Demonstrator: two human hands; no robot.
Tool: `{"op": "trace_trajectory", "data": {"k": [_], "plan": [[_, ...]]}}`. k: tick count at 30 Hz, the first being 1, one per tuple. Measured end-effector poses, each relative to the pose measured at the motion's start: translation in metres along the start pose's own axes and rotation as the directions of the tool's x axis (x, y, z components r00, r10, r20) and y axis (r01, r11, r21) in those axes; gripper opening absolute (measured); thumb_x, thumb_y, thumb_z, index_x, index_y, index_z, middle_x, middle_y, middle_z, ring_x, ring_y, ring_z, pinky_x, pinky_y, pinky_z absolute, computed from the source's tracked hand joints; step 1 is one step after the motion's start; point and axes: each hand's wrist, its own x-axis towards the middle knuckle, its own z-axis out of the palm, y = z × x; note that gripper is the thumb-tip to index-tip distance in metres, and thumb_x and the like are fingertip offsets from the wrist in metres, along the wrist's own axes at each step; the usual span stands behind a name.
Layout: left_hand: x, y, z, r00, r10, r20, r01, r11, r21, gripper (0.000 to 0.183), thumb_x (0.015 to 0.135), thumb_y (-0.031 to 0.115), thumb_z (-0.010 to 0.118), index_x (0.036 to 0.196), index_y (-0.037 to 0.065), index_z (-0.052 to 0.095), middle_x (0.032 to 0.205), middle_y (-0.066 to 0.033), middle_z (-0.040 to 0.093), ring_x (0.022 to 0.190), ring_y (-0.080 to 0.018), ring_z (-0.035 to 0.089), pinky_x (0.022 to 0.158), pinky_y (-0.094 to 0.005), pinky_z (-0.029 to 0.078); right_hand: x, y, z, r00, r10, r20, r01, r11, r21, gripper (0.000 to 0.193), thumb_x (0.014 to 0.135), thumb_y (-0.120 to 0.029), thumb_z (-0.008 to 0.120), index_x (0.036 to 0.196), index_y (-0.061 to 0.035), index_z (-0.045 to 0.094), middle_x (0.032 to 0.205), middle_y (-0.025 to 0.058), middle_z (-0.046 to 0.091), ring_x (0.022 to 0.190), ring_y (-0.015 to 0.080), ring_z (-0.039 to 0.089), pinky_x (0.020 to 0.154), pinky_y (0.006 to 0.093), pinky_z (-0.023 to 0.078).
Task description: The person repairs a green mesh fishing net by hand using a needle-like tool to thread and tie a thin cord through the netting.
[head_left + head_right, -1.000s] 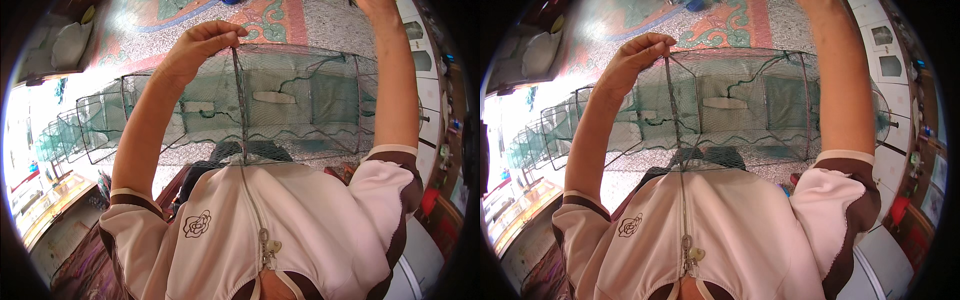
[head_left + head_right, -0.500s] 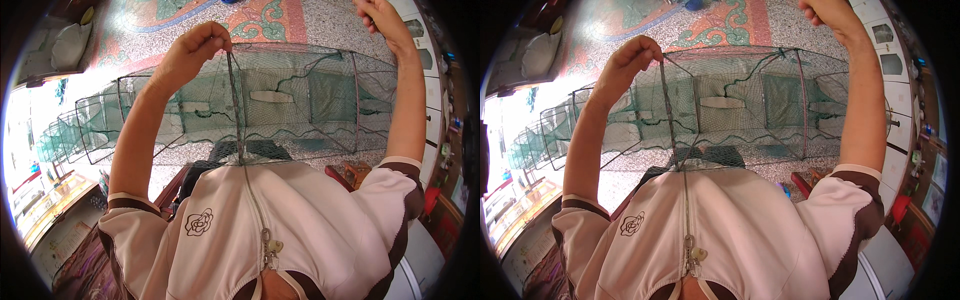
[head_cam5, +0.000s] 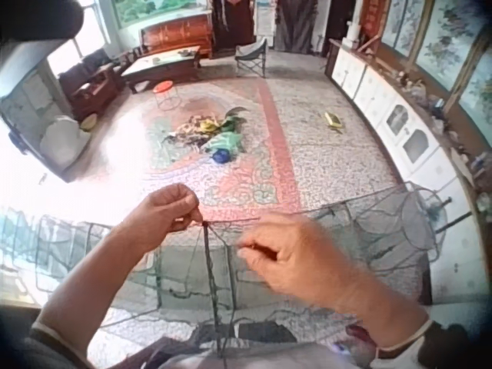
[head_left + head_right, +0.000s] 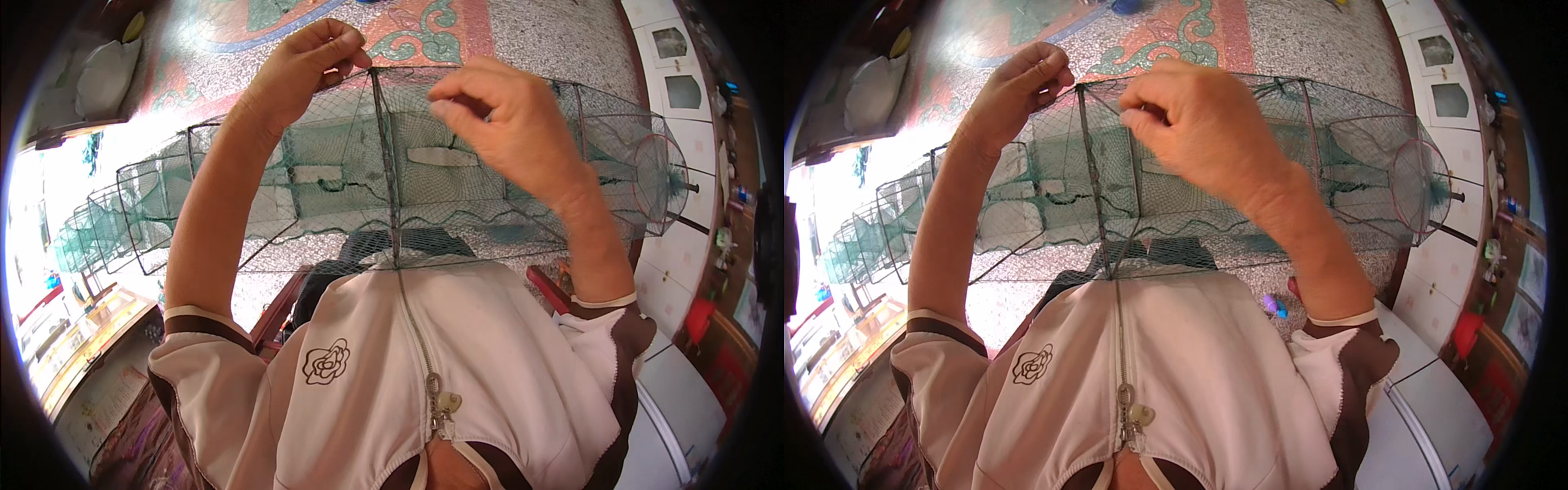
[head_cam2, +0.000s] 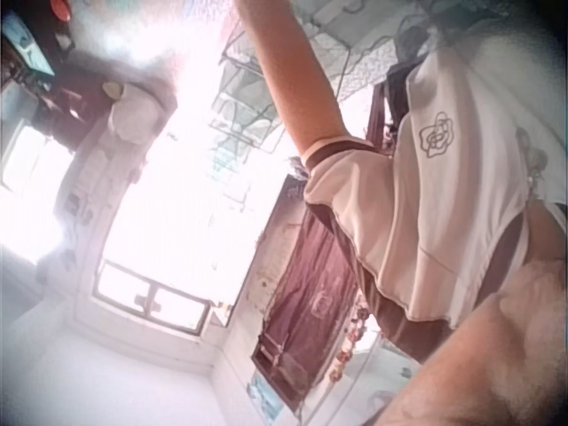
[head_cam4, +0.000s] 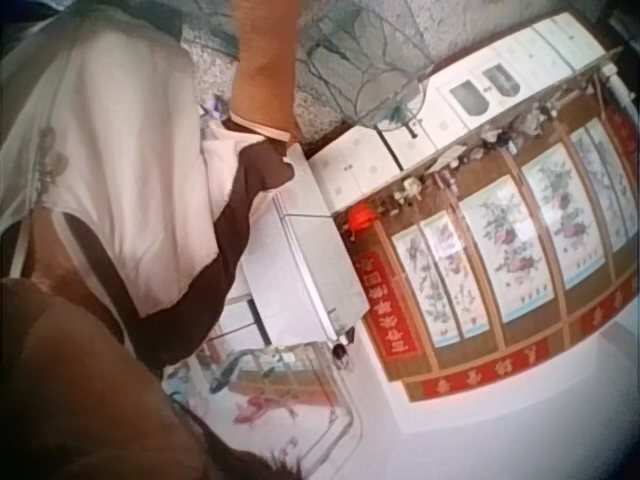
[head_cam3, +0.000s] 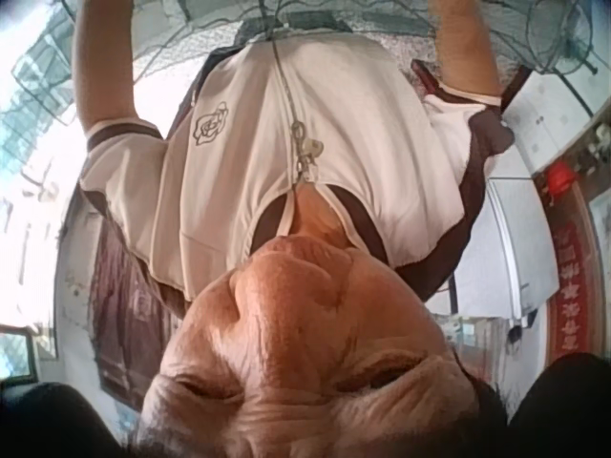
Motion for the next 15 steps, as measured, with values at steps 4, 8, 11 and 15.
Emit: {"op": "trace_trajectory", "data": {"k": [4, 8, 11, 15], "plan": [[0.003, 0.005, 0.004, 0.998, -0.061, 0.012, 0.062, 0.978, -0.200, 0.018, 0.097, 0.030, 0.053, 0.099, 0.012, 0.058, 0.088, 0.0029, 0.061, 0.084, -0.0055, 0.057, 0.072, -0.0175, 0.044, -0.003, 0.011, 0.025, 0.998, 0.019, -0.061, -0.022, 0.998, -0.053, 0.007, 0.076, -0.009, 0.066, 0.080, -0.0031, 0.067, 0.075, 0.0110, 0.063, 0.068, 0.0284, 0.061, 0.064, 0.0367, 0.050], [0.009, -0.005, -0.006, 0.997, -0.029, 0.074, 0.055, 0.923, -0.380, 0.018, 0.098, 0.027, 0.052, 0.101, 0.011, 0.057, 0.094, 0.0007, 0.060, 0.084, -0.0076, 0.059, 0.068, -0.0164, 0.043, -0.002, 0.017, 0.041, 0.988, 0.053, -0.144, -0.068, 0.992, -0.105, 0.007, 0.076, -0.009, 0.065, 0.076, -0.0028, 0.067, 0.076, 0.0116, 0.063, 0.070, 0.0304, 0.062, 0.065, 0.0386, 0.050], [0.011, -0.009, -0.009, 0.995, -0.025, 0.095, 0.056, 0.939, -0.339, 0.015, 0.097, 0.023, 0.054, 0.099, 0.009, 0.057, 0.097, 0.0001, 0.059, 0.081, -0.0058, 0.057, 0.062, -0.0144, 0.042, 0.000, 0.020, 0.052, 0.979, 0.053, -0.196, -0.075, 0.991, -0.108, 0.006, 0.076, -0.008, 0.065, 0.075, -0.0021, 0.065, 0.076, 0.0121, 0.063, 0.071, 0.0307, 0.062, 0.065, 0.0390, 0.050], [0.014, -0.008, -0.007, 0.991, -0.076, 0.107, 0.095, 0.977, -0.189, 0.014, 0.095, 0.019, 0.057, 0.100, 0.006, 0.059, 0.092, 0.0002, 0.059, 0.074, -0.0024, 0.052, 0.054, -0.0120, 0.039, 0.003, 0.019, 0.062, 0.962, 0.024, -0.273, -0.033, 0.999, -0.029, 0.007, 0.077, -0.006, 0.065, 0.079, -0.0016, 0.060, 0.076, 0.0124, 0.063, 0.070, 0.0308, 0.062, 0.063, 0.0385, 0.050]]}}
